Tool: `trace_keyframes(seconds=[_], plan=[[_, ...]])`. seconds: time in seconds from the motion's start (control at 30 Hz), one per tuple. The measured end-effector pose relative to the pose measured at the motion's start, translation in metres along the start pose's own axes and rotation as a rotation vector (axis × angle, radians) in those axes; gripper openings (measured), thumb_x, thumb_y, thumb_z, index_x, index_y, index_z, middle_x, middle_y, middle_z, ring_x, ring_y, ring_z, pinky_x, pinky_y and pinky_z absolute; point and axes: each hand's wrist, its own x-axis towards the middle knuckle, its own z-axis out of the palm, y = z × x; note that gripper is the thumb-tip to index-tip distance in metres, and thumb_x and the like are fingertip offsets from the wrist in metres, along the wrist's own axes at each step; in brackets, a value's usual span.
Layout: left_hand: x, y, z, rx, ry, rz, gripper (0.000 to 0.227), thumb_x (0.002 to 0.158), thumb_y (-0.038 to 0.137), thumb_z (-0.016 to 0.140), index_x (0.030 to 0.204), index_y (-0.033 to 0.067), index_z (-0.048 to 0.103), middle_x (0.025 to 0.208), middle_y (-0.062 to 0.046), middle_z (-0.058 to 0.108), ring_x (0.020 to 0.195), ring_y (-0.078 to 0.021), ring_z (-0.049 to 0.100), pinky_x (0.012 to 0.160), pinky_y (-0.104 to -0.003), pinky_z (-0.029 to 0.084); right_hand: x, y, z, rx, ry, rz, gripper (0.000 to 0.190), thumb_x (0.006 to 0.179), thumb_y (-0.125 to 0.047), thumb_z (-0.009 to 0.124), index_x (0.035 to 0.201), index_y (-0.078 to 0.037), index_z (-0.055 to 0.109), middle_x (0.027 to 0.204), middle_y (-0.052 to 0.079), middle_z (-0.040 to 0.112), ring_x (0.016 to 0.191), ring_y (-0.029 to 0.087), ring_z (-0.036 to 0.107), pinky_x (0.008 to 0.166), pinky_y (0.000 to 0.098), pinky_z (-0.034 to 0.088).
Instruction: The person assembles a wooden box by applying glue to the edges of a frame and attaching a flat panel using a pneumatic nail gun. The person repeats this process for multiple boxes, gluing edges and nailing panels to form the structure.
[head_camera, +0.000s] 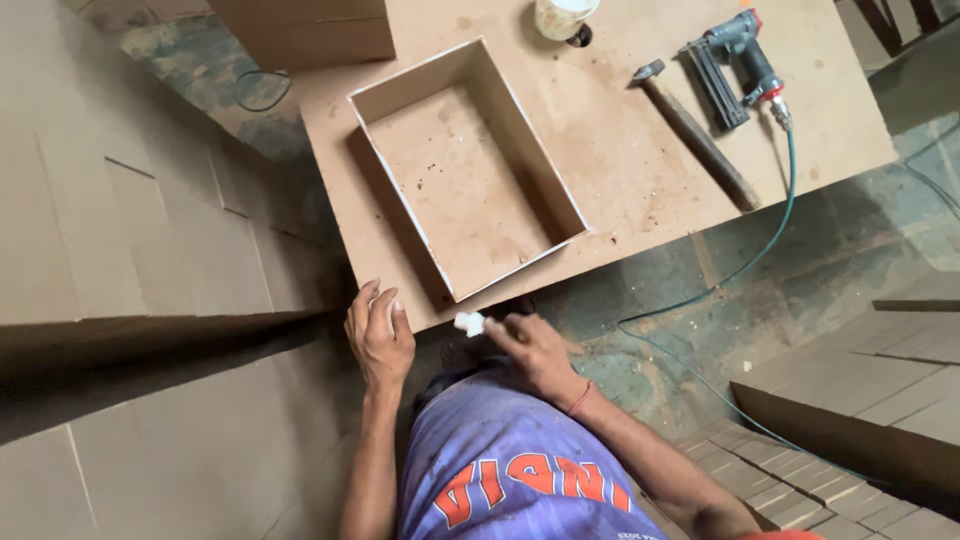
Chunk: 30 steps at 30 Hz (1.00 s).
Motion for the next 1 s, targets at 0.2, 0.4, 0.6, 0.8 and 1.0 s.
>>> trace_keyframes(seconds=[0.2,0.4,0.6,0.8,1.0], plan=[[0.020,0.038,0.010,0.014,0.057,0.091,0.029,0.091,0.011,0.070,0.118,0.0012,0.069,0.130,-0.017,0.065,0.119,-0.0380,0.062,0.105,-0.049,0.047,0.029,0.069,-0.057,0.046,0.524,0.242,0.038,0.084,0.008,0.067,0.120,-0.007,0.070,0.115,0.017,0.066,0.098,0.035,0.068,0.082,0.0408,0.056],[0.037,0.123,0.077,0.002,-0.501,0.301,0.070,0.068,0.019,0.085,0.128,-0.0040,0.058,0.120,-0.020,0.063,0.113,-0.0367,0.059,0.096,-0.051,0.040,0.091,0.172,-0.137,-0.059,0.533,0.270,0.025,0.094,0.003,0.072,0.118,-0.003,0.072,0.111,0.020,0.066,0.092,0.035,0.068,0.077,0.0416,0.055],[0.059,0.155,0.136,0.178,-0.665,0.332,0.065,0.063,0.003,0.082,0.126,0.0053,0.064,0.113,-0.010,0.065,0.107,-0.0292,0.061,0.104,-0.051,0.038,0.197,0.269,-0.197,-0.212,0.348,0.128,0.024,0.094,-0.002,0.070,0.118,-0.005,0.075,0.110,0.018,0.067,0.093,0.038,0.066,0.078,0.0442,0.054],[0.046,0.131,0.127,0.187,-0.866,0.317,0.053,0.059,0.004,0.079,0.111,0.0069,0.070,0.108,-0.007,0.067,0.111,-0.0280,0.059,0.116,-0.061,0.019,0.330,0.371,-0.201,-0.482,0.083,-0.032,0.026,0.087,-0.005,0.067,0.108,-0.013,0.079,0.102,0.011,0.068,0.096,0.033,0.067,0.082,0.0444,0.053],[-0.005,0.033,0.049,0.232,-0.637,0.532,0.015,0.082,0.021,0.063,0.094,0.0131,0.067,0.109,-0.006,0.070,0.114,-0.0261,0.060,0.112,-0.066,0.027,0.432,0.407,-0.156,-0.743,-0.392,-0.322,0.012,0.091,-0.016,0.067,0.092,-0.018,0.079,0.108,0.008,0.073,0.103,0.028,0.069,0.093,0.0443,0.051]])
